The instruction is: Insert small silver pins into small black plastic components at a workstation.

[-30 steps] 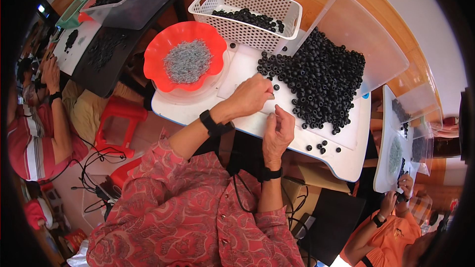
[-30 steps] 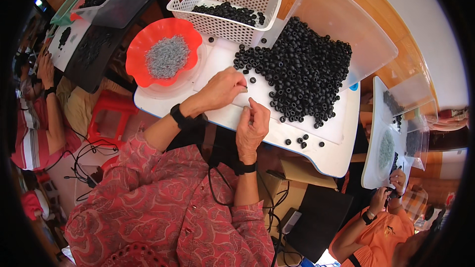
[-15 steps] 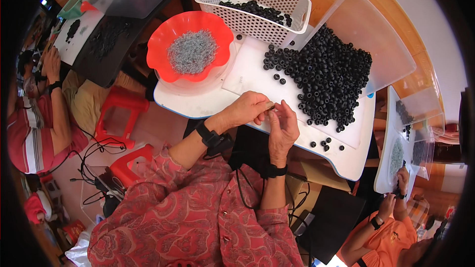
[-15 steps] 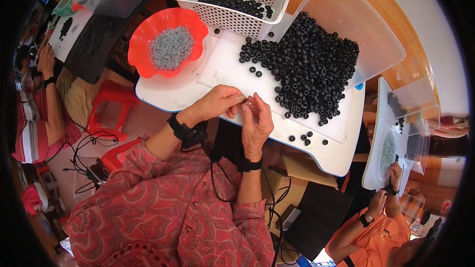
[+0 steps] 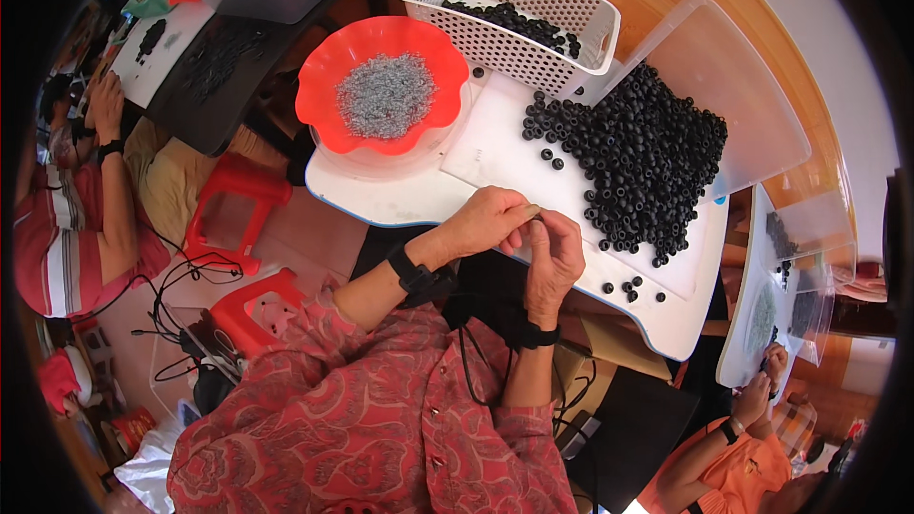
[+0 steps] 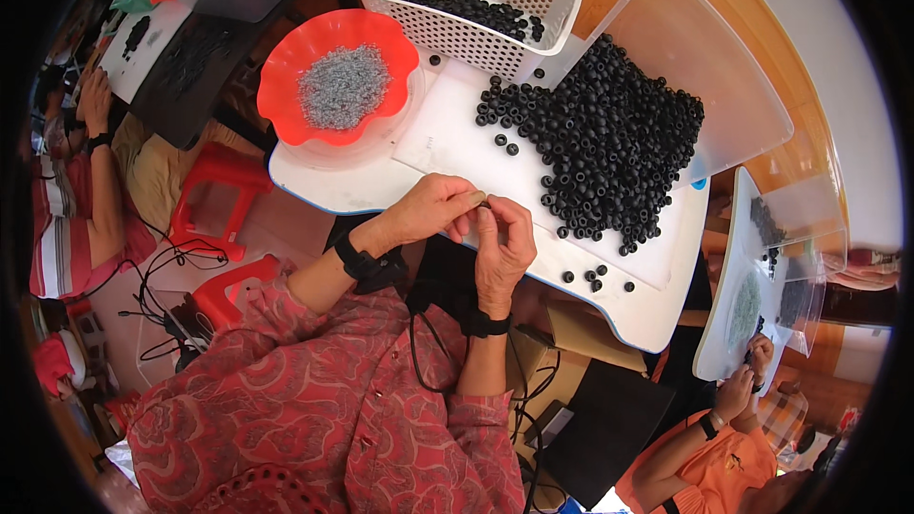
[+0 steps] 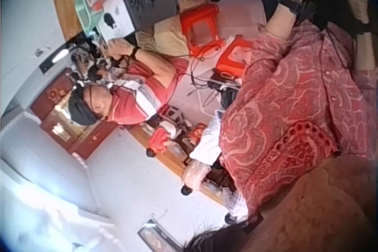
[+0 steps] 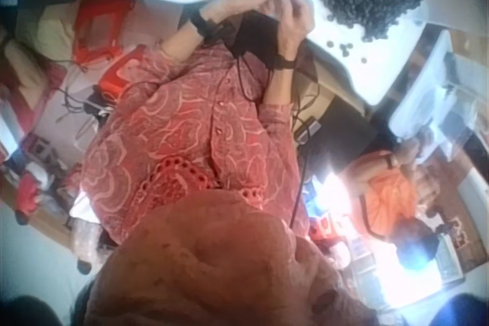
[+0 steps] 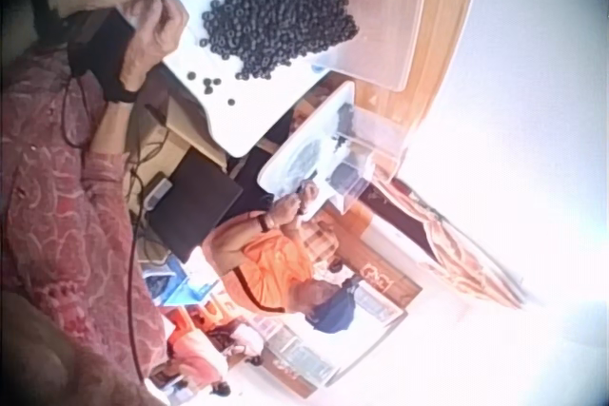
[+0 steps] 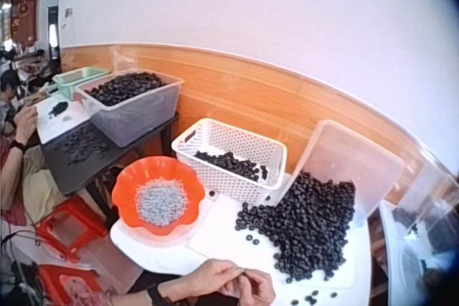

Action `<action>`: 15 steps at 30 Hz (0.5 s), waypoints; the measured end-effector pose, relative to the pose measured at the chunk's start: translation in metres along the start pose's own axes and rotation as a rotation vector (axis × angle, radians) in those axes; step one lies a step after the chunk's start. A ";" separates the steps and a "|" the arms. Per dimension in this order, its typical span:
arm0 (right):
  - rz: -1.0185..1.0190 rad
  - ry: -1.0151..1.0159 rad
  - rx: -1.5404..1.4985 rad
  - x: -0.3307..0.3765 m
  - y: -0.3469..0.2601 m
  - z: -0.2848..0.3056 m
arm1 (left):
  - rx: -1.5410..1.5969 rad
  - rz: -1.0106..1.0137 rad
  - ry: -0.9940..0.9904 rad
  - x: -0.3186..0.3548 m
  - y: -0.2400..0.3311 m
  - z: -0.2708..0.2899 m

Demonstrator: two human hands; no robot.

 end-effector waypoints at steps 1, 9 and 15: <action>0.001 0.000 0.001 0.001 0.001 0.000 | -0.004 0.005 0.054 0.003 0.003 0.001; -0.267 0.086 -0.135 0.003 0.007 -0.001 | -0.638 -0.437 0.565 0.010 0.025 0.053; -0.143 0.057 0.015 0.002 0.013 0.000 | -1.089 -0.273 0.706 0.001 0.032 0.062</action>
Point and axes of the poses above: each hand's wrist, its own x-axis away from the middle knuckle, its own z-axis out of the back of the hand, y = z × x, the point moved 5 cm from there along -x, towards the middle knuckle, and after that the axes turned 1 degree about -x, right-handed, at the moved point
